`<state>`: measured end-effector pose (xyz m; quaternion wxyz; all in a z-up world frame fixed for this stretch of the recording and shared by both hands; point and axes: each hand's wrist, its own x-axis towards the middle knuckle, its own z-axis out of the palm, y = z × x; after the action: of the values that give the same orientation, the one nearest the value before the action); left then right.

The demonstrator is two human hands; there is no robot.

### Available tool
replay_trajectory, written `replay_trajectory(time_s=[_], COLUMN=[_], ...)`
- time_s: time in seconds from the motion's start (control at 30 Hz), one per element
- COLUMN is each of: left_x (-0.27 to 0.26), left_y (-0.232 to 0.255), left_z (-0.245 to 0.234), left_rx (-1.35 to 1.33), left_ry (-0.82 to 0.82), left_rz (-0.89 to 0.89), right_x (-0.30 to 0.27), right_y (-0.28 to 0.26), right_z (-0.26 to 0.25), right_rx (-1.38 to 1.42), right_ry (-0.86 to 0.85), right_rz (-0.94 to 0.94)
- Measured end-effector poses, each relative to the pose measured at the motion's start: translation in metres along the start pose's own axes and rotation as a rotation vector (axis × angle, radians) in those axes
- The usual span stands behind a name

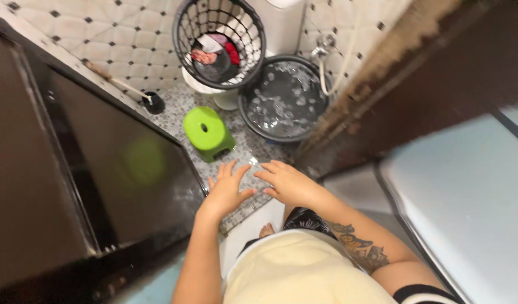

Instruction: Rinsing clothes in a basin and transferring them to a spin dryer in a bathroom.

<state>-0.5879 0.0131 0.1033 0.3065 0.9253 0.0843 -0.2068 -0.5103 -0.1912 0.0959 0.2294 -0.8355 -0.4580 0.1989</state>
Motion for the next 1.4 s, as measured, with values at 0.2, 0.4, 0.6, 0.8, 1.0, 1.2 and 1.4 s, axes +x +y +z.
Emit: replay_trajectory(time_s=[0.2, 0.4, 0.6, 0.8, 1.0, 1.2, 1.4], left_x=[0.103, 0.251, 0.418, 0.546, 0.608, 0.623, 0.624], left_y=[-0.045, -0.136, -0.183, -0.212, -0.246, -0.309, -0.329], left_z=[-0.034, -0.051, -0.075, -0.112, -0.141, -0.127, -0.116], left_rx=[-0.128, -0.364, -0.532, -0.752, -0.955, -0.652, -0.638], left_ry=[0.139, 0.261, 0.381, 0.545, 0.631, 0.843, 0.627], left_rz=[0.002, 0.058, -0.108, -0.294, -0.065, 0.131, 0.247], right_x=[0.163, 0.373, 0.537, 0.652, 0.738, 0.861, 0.889], right_y=[0.091, 0.292, 0.425, 0.509, 0.591, 0.599, 0.596], right_z=[0.004, -0.007, 0.043, 0.112, 0.141, 0.167, 0.21], right_rx=[0.236, 0.649, 0.852, 0.829, 0.341, 0.208, 0.175], right_ry=[0.084, 0.514, 0.522, 0.305, 0.454, 0.544, 0.57], right_rz=[-0.063, 0.357, 0.539, 0.509, 0.404, 0.598, 0.881])
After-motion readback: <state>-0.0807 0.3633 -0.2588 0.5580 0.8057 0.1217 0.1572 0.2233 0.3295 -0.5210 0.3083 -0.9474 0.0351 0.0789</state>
